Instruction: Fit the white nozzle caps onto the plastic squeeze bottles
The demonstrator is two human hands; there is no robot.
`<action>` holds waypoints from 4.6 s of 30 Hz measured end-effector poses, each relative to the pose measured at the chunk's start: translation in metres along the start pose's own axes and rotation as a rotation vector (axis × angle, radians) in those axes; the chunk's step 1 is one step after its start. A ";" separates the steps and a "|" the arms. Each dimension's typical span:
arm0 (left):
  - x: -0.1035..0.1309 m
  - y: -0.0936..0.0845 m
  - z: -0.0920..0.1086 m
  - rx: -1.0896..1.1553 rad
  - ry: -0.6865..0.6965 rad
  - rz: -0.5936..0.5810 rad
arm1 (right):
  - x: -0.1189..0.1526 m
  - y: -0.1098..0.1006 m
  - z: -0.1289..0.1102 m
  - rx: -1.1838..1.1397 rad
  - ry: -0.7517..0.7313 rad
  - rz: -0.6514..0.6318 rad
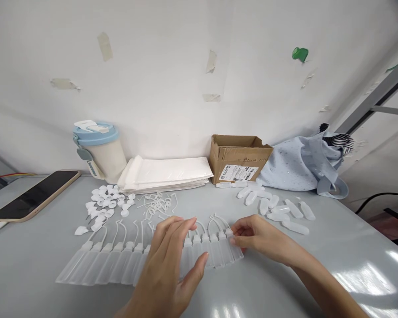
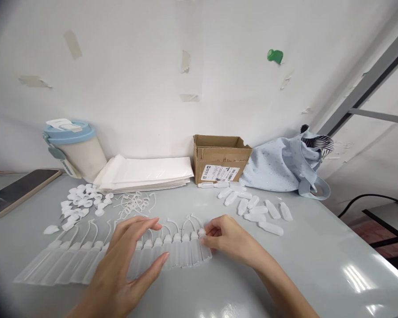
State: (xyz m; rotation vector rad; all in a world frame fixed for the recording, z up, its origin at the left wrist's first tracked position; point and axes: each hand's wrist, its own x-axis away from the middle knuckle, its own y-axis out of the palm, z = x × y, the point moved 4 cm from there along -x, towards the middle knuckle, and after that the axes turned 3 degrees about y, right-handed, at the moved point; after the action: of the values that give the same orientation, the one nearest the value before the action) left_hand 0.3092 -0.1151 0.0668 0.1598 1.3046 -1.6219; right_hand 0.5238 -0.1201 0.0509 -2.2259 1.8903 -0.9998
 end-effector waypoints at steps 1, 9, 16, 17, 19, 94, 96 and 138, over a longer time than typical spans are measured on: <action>0.000 0.001 -0.001 0.000 -0.006 -0.001 | 0.000 0.000 0.000 0.005 -0.002 0.000; -0.001 0.003 -0.005 0.004 -0.039 0.005 | -0.001 0.000 0.002 0.055 -0.008 0.007; -0.001 0.001 -0.007 -0.032 -0.070 -0.022 | -0.002 -0.001 0.001 0.098 -0.004 0.016; -0.001 0.001 -0.007 -0.034 -0.069 -0.023 | -0.002 -0.001 0.001 0.103 -0.004 0.019; 0.000 0.001 -0.007 -0.037 -0.072 -0.025 | -0.002 -0.001 0.001 0.113 -0.005 0.026; -0.006 -0.005 -0.019 -0.011 -0.251 0.006 | 0.003 -0.011 0.005 0.072 0.075 -0.004; -0.006 -0.005 -0.018 -0.013 -0.245 0.012 | 0.003 -0.010 0.006 0.058 0.072 -0.010; -0.017 -0.030 -0.100 -0.242 -0.322 -0.142 | -0.011 -0.045 0.006 0.454 -0.163 0.601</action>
State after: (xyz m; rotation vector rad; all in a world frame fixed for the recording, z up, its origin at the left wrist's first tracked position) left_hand 0.2494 -0.0277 0.0567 -0.3352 1.2676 -1.5159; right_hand 0.5653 -0.1014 0.0615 -1.3298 1.8440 -0.9687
